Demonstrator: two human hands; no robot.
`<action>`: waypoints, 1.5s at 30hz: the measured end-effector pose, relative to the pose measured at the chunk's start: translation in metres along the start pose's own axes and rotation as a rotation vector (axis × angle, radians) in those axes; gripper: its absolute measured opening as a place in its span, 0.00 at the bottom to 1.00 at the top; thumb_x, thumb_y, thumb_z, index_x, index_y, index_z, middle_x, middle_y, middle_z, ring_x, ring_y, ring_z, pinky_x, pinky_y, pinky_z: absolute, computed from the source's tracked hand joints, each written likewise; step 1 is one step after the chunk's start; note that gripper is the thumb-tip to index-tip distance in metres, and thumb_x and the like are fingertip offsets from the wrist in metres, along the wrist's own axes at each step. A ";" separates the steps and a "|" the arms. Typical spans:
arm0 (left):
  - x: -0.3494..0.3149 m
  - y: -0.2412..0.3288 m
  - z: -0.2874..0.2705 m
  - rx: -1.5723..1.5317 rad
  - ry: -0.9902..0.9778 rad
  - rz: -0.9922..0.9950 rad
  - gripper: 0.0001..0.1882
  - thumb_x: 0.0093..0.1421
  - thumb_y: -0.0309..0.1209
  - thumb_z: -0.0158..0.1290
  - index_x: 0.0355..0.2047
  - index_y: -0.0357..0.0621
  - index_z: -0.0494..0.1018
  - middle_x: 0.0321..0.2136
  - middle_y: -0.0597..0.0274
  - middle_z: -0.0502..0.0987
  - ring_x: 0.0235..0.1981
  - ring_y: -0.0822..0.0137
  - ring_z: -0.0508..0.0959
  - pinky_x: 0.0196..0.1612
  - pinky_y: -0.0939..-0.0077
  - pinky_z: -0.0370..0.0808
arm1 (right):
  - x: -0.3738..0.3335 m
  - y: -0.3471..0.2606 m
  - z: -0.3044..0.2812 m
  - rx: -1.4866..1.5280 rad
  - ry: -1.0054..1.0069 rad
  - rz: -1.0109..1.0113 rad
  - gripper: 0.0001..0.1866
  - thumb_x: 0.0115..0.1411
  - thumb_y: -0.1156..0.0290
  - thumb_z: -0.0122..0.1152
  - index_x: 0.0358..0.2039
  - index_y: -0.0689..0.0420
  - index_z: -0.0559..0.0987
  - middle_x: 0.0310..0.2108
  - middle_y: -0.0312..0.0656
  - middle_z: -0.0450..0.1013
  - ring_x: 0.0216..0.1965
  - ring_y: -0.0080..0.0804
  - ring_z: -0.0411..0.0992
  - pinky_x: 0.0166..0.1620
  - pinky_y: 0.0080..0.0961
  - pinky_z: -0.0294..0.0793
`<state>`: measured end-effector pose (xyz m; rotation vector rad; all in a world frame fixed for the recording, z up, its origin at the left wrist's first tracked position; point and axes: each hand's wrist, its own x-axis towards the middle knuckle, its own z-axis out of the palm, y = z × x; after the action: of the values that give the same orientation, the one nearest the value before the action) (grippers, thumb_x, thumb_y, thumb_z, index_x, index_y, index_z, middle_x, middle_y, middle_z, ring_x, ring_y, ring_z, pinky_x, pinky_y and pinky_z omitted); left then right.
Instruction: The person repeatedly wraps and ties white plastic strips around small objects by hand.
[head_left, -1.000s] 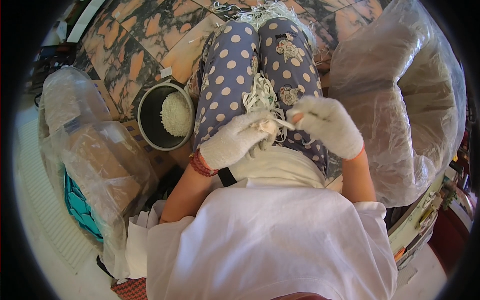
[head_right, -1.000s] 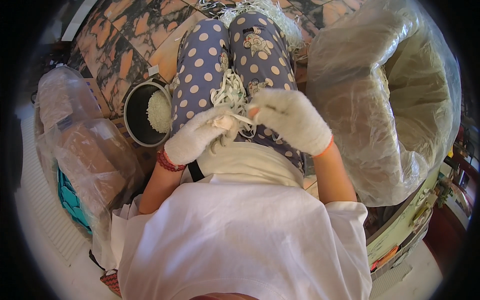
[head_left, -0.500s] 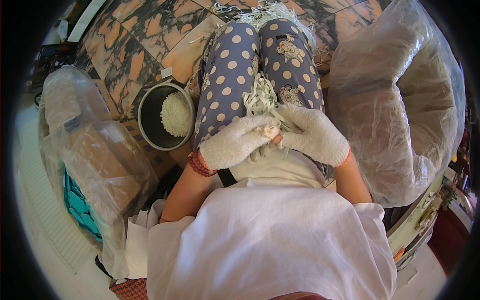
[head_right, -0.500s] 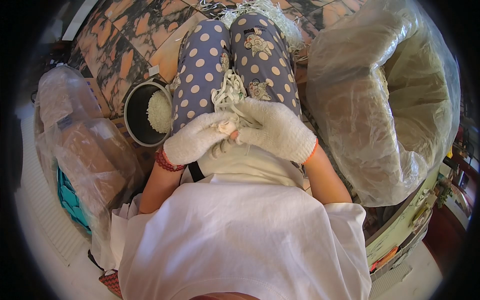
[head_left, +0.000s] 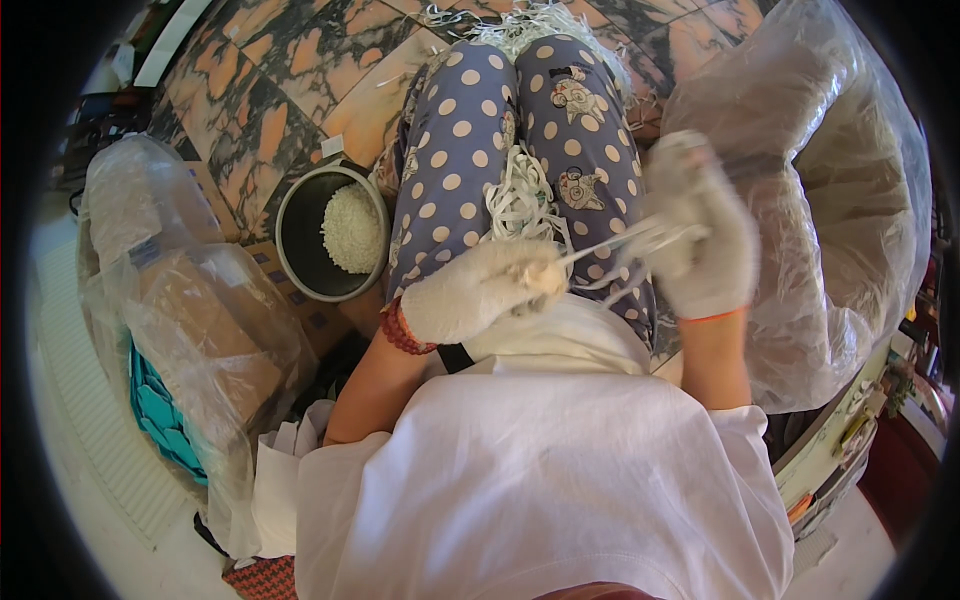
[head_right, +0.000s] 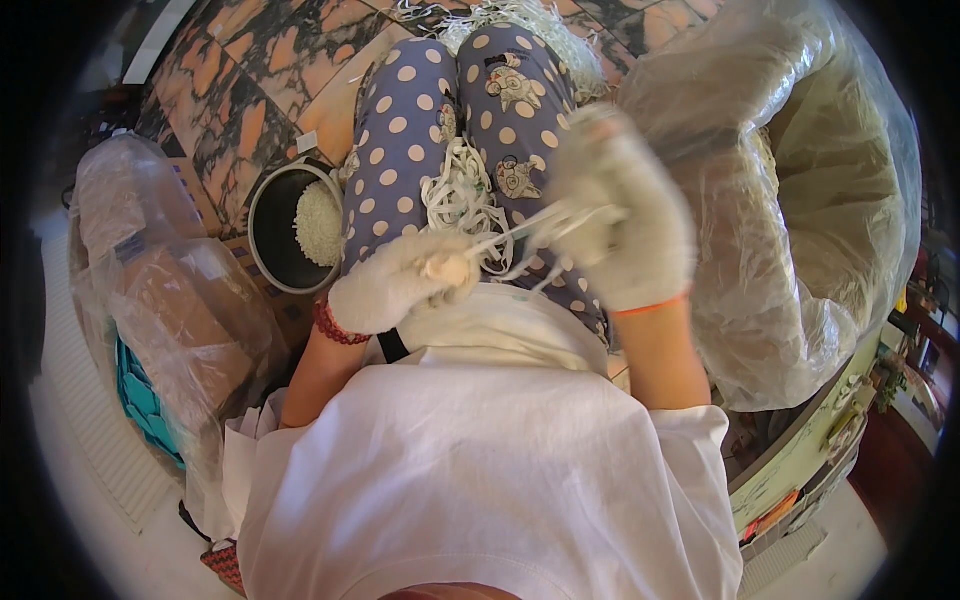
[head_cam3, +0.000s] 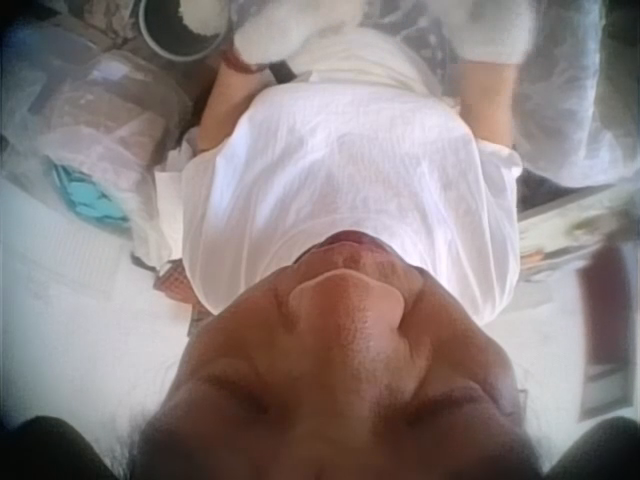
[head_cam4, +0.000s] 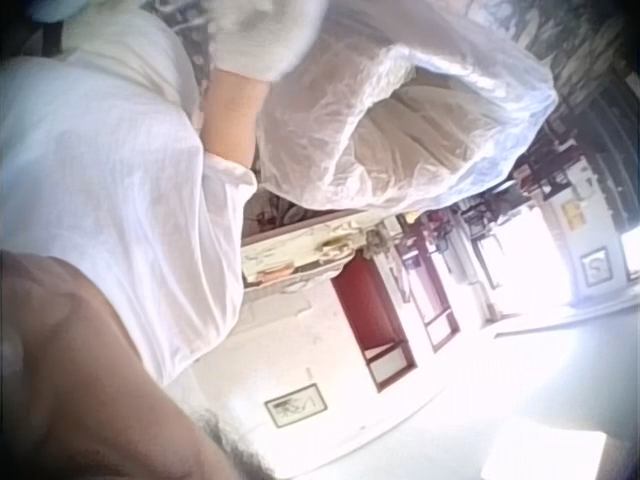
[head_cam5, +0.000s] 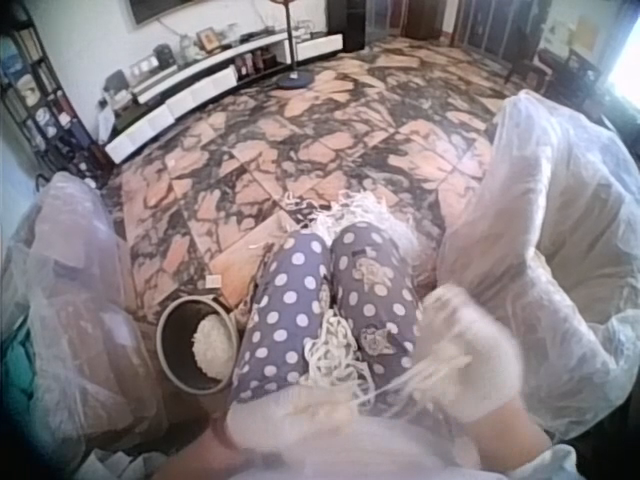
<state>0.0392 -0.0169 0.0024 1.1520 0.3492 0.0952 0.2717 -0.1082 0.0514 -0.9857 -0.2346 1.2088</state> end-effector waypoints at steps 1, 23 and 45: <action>-0.002 0.000 -0.002 0.061 -0.011 0.033 0.12 0.71 0.33 0.48 0.39 0.36 0.74 0.29 0.67 0.74 0.30 0.74 0.72 0.34 0.78 0.71 | -0.002 -0.016 -0.008 -0.017 0.046 -0.131 0.15 0.74 0.62 0.55 0.53 0.59 0.76 0.40 0.37 0.76 0.30 0.24 0.74 0.33 0.26 0.78; -0.090 -0.047 -0.119 -0.138 0.439 -0.188 0.10 0.70 0.31 0.43 0.31 0.46 0.71 0.20 0.76 0.64 0.17 0.83 0.59 0.19 0.85 0.50 | -0.070 -0.365 -0.316 -2.544 1.441 -0.831 0.16 0.67 0.71 0.52 0.51 0.60 0.81 0.40 0.43 0.79 0.37 0.33 0.76 0.44 0.31 0.77; -0.035 -0.131 -0.164 1.181 1.048 -0.659 0.24 0.63 0.47 0.60 0.50 0.40 0.80 0.47 0.43 0.83 0.48 0.42 0.82 0.53 0.53 0.76 | 0.018 0.015 -0.005 -1.658 -0.133 -0.529 0.05 0.59 0.70 0.69 0.36 0.53 0.84 0.34 0.44 0.76 0.37 0.43 0.78 0.40 0.37 0.78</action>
<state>-0.0596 0.0646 -0.1675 2.0060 1.8759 -0.1261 0.2716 -0.0954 0.0318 -2.0190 -1.6531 0.3673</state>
